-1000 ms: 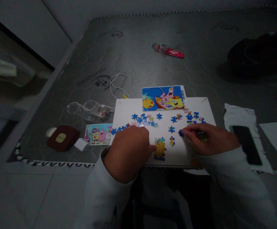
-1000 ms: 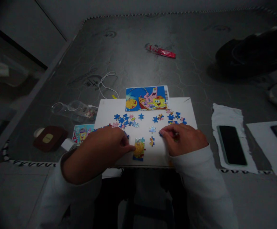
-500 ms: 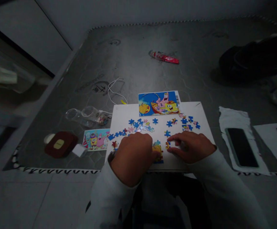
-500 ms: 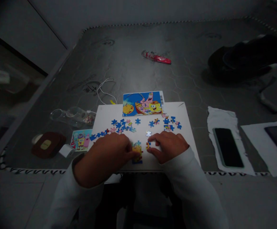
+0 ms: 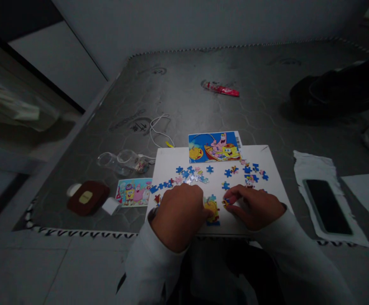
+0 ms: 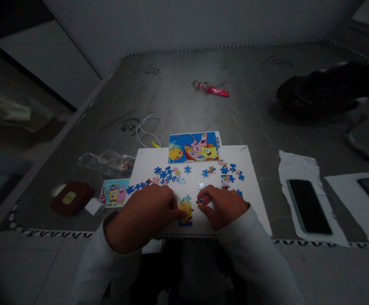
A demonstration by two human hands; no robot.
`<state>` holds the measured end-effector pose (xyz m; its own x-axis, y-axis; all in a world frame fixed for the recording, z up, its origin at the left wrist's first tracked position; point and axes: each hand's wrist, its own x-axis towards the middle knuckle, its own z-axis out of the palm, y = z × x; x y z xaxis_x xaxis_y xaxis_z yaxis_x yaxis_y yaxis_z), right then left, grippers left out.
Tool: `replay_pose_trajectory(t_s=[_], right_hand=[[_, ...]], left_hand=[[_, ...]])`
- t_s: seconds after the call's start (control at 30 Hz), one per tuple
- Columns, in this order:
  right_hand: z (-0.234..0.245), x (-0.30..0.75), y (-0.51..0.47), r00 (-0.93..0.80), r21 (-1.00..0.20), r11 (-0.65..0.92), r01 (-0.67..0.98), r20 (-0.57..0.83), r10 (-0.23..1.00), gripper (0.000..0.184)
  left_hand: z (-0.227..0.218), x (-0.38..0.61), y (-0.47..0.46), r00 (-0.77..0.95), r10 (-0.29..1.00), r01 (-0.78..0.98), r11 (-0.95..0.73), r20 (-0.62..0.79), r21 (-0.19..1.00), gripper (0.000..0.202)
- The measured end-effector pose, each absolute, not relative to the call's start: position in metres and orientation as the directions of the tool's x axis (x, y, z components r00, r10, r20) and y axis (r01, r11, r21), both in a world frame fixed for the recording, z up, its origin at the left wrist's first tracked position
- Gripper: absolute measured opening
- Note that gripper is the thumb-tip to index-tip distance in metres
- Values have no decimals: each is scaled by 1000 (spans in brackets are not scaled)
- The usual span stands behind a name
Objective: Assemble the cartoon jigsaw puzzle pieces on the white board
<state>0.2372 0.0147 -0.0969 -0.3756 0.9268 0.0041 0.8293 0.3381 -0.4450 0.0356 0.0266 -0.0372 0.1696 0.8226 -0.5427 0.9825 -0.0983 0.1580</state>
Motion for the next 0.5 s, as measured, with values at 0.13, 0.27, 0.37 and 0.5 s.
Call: replay_pose_trajectory(t_s=[0.13, 0.27, 0.37, 0.5], right_hand=[[-94, 236, 14, -337, -459, 298, 837, -3, 941, 16], [-93, 237, 15, -325, -494, 292, 819, 20, 945, 16], [-92, 238, 15, -354, -513, 322, 796, 38, 935, 21], [-91, 235, 13, -293, -540, 276, 795, 57, 955, 17]], left_hand=[[-36, 35, 26, 173, 832, 983, -112, -527, 146, 27], [-33, 35, 26, 166, 835, 984, -104, -524, 147, 28], [-32, 34, 26, 158, 846, 984, -90, -509, 157, 30], [-32, 34, 26, 168, 880, 980, -102, -445, 168, 33]])
